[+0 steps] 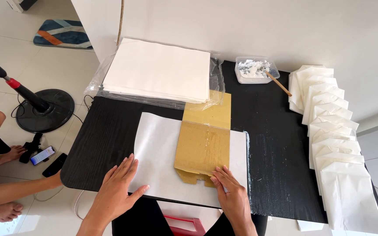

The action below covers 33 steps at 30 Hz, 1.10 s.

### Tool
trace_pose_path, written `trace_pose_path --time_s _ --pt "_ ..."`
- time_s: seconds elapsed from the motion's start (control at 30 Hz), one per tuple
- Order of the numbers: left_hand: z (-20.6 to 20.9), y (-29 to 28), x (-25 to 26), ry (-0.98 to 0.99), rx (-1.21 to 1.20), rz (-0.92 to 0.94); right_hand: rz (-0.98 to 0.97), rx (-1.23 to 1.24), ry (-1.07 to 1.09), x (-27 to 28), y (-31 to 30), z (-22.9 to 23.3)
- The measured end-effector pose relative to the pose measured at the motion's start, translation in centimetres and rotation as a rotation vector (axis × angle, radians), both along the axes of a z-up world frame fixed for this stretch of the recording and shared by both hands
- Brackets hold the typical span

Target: Folding a sheet of paper over a template and applying glue to the edge with a brush.

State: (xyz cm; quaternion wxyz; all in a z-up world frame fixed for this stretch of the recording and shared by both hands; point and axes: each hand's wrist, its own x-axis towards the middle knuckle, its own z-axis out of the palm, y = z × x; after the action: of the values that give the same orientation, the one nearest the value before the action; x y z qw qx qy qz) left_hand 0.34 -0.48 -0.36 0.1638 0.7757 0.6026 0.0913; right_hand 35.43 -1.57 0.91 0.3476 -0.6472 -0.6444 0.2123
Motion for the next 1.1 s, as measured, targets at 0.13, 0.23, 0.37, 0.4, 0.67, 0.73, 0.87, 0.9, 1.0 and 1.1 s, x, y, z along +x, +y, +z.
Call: trace_pose_path --time_s 0.13,0.23,0.37,0.4,0.67,0.73,0.87,0.9,1.0,1.1 --pt "-0.1 0.1 -0.1 0.002 -0.001 0.001 -0.012 -0.020 0.005 -0.1 0.2 0.0" --pt "0.5 0.1 0.0 -0.021 -0.022 0.001 -0.012 -0.011 0.007 -0.1 0.2 -0.1" --pt "4.6 -0.1 1.3 -0.198 -0.226 0.129 0.006 -0.002 -0.013 0.1 0.1 -0.3" --pt "6.4 -0.2 1.8 -0.333 -0.407 0.258 0.020 0.006 0.000 0.1 0.0 -0.3" --pt "12.0 3.4 4.5 -1.662 -0.703 0.831 0.151 -0.001 0.030 0.6 -0.7 -0.1" --pt "11.3 5.0 4.7 -1.645 -0.797 0.736 0.142 0.023 0.009 0.6 -0.7 -0.3" --pt "7.0 8.4 5.6 -1.688 -0.960 0.572 0.133 0.081 -0.012 0.4 -0.8 -0.2" --pt "6.1 9.0 6.1 -1.686 -1.029 0.530 0.130 0.071 -0.011 0.4 -0.9 -0.1" --pt "8.2 9.0 8.7 -1.526 -0.953 0.335 0.120 0.068 -0.019 0.2 -0.9 0.2" --pt "6.3 10.0 10.7 -1.094 -0.734 0.313 0.113 0.073 -0.023 0.1 -1.0 0.3"
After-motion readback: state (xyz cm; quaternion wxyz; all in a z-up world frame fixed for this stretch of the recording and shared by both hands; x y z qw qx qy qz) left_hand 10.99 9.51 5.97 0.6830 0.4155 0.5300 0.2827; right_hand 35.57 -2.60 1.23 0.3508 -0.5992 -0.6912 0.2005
